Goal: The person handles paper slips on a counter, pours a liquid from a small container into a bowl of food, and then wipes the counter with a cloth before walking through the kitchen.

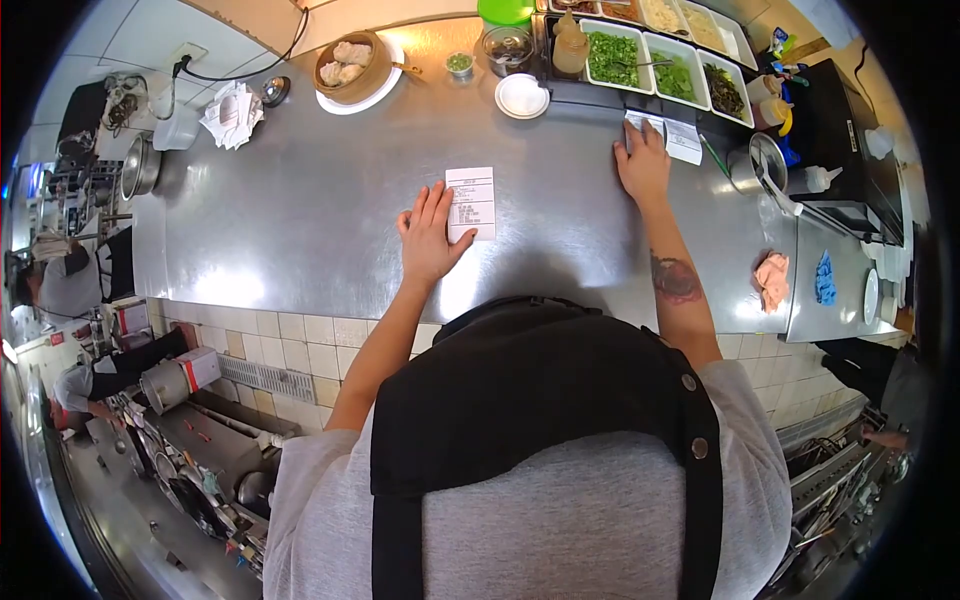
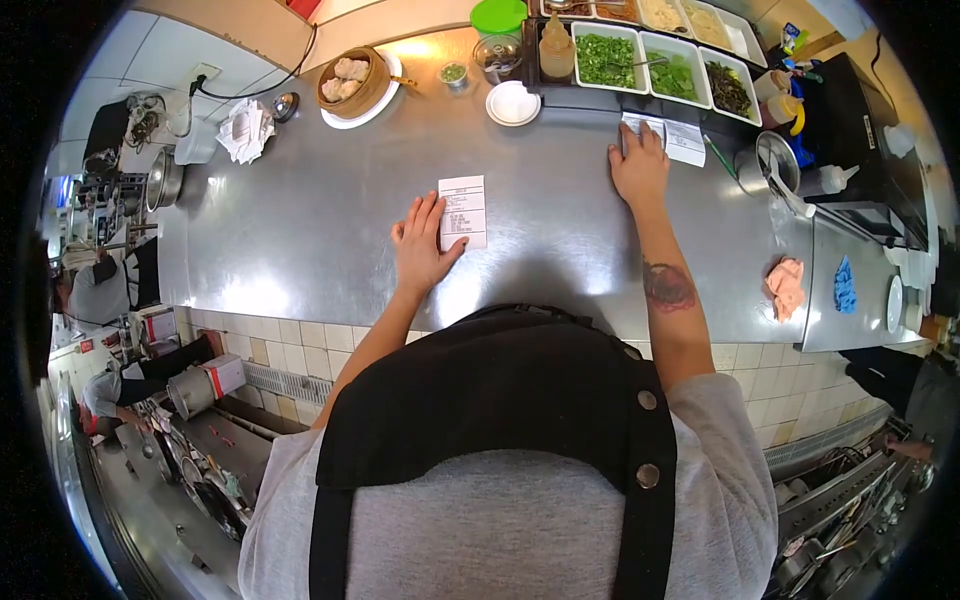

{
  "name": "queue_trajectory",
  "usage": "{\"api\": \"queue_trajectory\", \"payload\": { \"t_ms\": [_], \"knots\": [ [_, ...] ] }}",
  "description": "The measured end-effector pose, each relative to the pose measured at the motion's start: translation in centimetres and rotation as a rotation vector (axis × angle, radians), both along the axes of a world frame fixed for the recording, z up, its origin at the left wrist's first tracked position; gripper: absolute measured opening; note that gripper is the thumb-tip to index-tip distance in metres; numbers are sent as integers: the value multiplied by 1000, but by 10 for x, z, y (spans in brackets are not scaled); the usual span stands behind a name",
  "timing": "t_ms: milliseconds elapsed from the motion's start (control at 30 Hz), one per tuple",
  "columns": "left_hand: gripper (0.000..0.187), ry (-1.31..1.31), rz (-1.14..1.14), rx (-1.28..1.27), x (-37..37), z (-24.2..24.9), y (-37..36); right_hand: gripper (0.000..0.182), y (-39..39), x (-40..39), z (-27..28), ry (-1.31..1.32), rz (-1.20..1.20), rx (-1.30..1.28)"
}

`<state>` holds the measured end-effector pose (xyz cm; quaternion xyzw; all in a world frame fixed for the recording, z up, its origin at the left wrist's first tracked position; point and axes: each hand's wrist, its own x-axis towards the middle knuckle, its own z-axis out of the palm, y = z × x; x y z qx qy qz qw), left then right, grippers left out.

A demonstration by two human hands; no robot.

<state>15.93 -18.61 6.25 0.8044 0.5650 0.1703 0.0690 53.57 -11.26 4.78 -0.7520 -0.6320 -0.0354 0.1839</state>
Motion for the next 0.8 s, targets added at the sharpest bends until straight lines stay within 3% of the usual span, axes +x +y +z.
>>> {"api": "queue_trajectory", "payload": {
  "t_ms": [400, 533, 633, 800],
  "knots": [
    [72, -13, 5, -44, 2, -3, 0, 45, -27, -5, 13, 66, 55, -60],
    [72, 7, 15, -32, 0, -3, 0, 54, -7, -1, 3, 23, 45, -34],
    [72, 10, 16, -21, -1, -2, -1, 65, 6, -3, 11, 4, -56, -164],
    [72, -5, 14, -39, 1, -2, 0, 66, 8, -8, 22, -39, -79, -217]
  ]
}}
